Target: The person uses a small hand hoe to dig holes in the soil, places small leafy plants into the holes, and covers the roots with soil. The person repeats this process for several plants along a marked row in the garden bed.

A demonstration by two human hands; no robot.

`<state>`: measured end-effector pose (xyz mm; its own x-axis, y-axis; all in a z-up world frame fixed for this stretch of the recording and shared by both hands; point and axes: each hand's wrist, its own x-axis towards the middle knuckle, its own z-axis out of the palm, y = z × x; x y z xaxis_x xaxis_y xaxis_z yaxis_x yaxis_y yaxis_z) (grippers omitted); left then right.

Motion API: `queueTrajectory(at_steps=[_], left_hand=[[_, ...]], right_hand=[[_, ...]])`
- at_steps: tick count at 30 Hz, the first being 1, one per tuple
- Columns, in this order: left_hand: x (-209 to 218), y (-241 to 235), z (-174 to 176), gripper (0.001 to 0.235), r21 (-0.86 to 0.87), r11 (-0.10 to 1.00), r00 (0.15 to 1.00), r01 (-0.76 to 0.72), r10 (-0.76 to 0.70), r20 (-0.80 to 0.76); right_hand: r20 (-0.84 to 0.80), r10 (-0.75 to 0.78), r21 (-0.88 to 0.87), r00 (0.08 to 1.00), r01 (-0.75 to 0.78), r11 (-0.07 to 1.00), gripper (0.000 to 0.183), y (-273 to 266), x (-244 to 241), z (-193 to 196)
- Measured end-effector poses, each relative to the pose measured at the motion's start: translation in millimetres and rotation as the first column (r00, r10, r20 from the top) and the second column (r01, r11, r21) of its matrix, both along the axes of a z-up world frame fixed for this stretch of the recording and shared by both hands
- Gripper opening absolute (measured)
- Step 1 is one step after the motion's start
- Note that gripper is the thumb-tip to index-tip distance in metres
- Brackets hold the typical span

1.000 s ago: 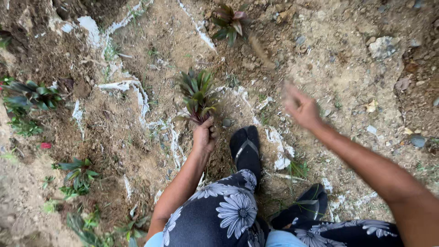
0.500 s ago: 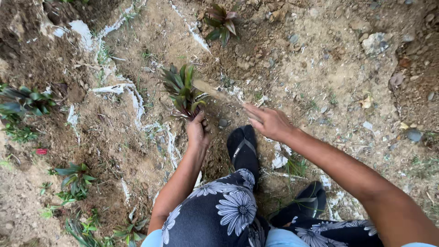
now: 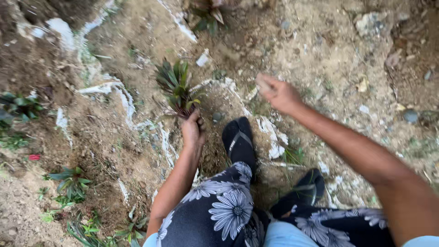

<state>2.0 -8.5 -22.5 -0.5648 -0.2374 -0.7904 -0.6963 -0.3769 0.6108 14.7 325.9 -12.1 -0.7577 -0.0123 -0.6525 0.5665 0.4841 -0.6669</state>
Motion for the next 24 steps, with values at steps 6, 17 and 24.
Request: queueTrajectory(at_steps=[6, 17, 24], left_hand=[[6.7, 4.8, -1.3, 0.015, -0.014, 0.992, 0.991, 0.126, -0.125, 0.038], [23.4, -7.0, -56.0, 0.017, -0.164, 0.927, 0.936, 0.337, -0.311, 0.164], [40.0, -30.9, -103.4, 0.017, -0.333, 0.851, 0.913, 0.406, -0.39, 0.117]], right_hand=[[0.175, -0.059, 0.076, 0.983, 0.046, 0.996, 0.067, 132.2, 72.5, 33.0], [0.002, 0.563, 0.436, 0.826, -0.508, 0.743, 0.057, 115.3, 164.6, 40.6], [0.342, -0.011, 0.023, 0.94, 0.003, 1.0, 0.057, 66.5, 165.3, -33.3]])
